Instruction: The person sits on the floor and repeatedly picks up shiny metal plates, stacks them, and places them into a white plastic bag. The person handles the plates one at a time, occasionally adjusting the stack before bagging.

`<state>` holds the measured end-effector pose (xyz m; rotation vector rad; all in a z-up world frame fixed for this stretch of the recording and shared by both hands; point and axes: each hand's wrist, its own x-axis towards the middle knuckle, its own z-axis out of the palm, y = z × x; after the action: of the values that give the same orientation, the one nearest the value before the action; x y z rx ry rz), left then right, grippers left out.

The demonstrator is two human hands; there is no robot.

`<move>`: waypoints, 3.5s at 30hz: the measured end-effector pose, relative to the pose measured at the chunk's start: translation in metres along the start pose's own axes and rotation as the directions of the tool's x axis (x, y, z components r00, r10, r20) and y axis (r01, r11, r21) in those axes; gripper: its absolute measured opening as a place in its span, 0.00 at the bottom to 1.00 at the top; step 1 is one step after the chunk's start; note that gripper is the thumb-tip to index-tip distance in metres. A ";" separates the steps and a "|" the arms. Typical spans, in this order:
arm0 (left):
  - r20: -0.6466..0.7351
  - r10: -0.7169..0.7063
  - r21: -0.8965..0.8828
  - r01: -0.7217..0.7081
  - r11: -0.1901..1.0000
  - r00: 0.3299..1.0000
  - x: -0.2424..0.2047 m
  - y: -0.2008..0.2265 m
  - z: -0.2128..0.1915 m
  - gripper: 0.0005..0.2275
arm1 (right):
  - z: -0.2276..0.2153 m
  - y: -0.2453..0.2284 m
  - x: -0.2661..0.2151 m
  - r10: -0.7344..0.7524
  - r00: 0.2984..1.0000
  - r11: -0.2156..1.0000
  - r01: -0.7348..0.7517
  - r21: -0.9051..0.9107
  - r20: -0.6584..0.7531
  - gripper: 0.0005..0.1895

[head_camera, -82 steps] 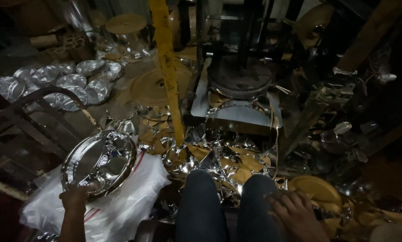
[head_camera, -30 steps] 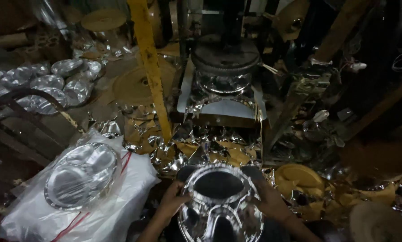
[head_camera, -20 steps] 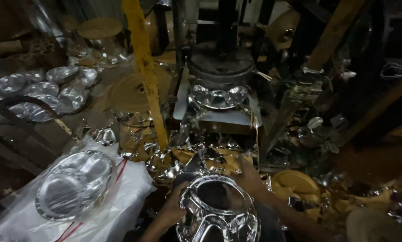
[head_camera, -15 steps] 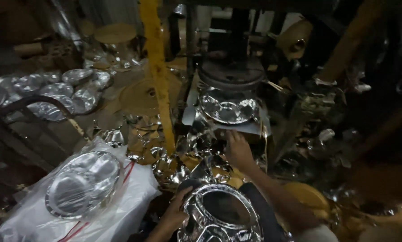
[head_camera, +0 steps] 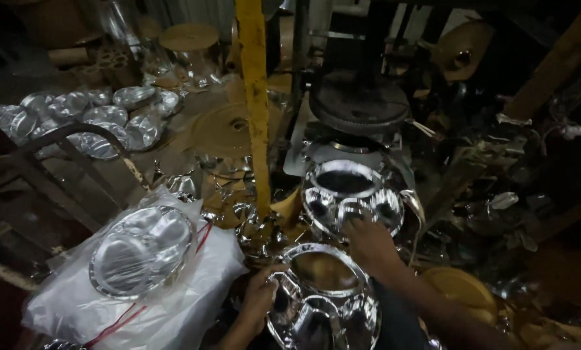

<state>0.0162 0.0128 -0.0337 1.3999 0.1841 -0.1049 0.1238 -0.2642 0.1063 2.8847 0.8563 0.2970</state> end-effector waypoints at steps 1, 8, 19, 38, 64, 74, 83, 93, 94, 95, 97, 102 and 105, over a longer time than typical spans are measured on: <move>-0.029 0.008 -0.057 -0.010 0.998 1.000 0.003 -0.006 0.002 0.19 | -0.020 -0.010 -0.024 -0.027 0.999 0.988 0.023 0.154 0.025 0.23; -0.089 -0.189 -0.482 0.124 0.867 0.978 -0.005 0.061 0.040 0.21 | -0.006 -0.063 -0.131 -0.220 0.973 0.844 0.152 0.514 0.075 0.21; 0.016 -0.125 -0.386 0.122 0.914 0.992 0.021 0.021 0.034 0.38 | 0.003 -0.009 -0.137 0.483 0.856 0.746 -0.292 0.599 -0.185 0.40; 0.083 0.144 0.232 -0.160 0.959 0.986 0.048 -0.022 0.026 0.25 | 0.103 0.029 -0.143 0.473 0.768 -0.162 -0.405 0.900 0.431 0.49; 0.816 0.365 0.344 -0.883 0.318 0.449 -0.089 0.038 0.220 0.25 | 0.007 -0.023 -0.121 0.431 0.731 0.619 -0.666 0.415 0.530 0.38; 0.792 0.326 0.368 -0.829 0.421 0.517 -0.085 0.058 0.234 0.30 | 0.090 -0.005 -0.136 0.387 0.806 0.683 -0.577 0.448 0.447 0.39; 0.820 0.245 0.392 -0.819 0.418 0.518 -0.096 0.073 0.233 0.34 | 0.097 0.000 -0.133 0.402 0.835 0.685 -0.546 0.483 0.374 0.37; 0.741 0.312 0.464 -0.789 0.402 0.595 -0.079 0.071 0.220 0.21 | 0.159 0.024 -0.140 0.354 0.780 0.748 -0.567 0.344 0.517 0.36; 0.683 0.284 0.538 -0.727 0.426 0.673 -0.077 0.086 0.212 0.19 | 0.189 0.036 -0.153 0.146 0.940 0.895 -0.258 0.363 0.309 0.23; 0.680 0.288 0.540 -0.727 0.425 0.674 -0.063 0.077 0.191 0.19 | 0.154 0.031 -0.148 0.142 0.941 0.897 -0.253 0.361 0.306 0.23; 0.401 0.495 0.763 -0.580 0.284 0.771 -0.035 0.058 0.148 0.22 | 0.087 0.021 -0.140 0.291 0.819 0.670 -0.543 0.506 0.494 0.38; 0.164 0.264 0.918 -0.245 0.311 0.950 -0.021 0.080 0.050 0.34 | 0.089 0.047 -0.131 0.050 0.872 0.883 -0.266 0.386 0.487 0.39; 0.096 0.051 0.767 -0.106 0.633 0.994 -0.003 0.042 0.020 0.46 | 0.119 0.079 -0.103 -0.137 0.946 0.951 0.042 0.306 0.295 0.23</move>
<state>0.0220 -0.0005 0.0105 2.2759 0.0079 -0.1684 0.1068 -0.3934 -0.0118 3.0217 1.0444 -0.3221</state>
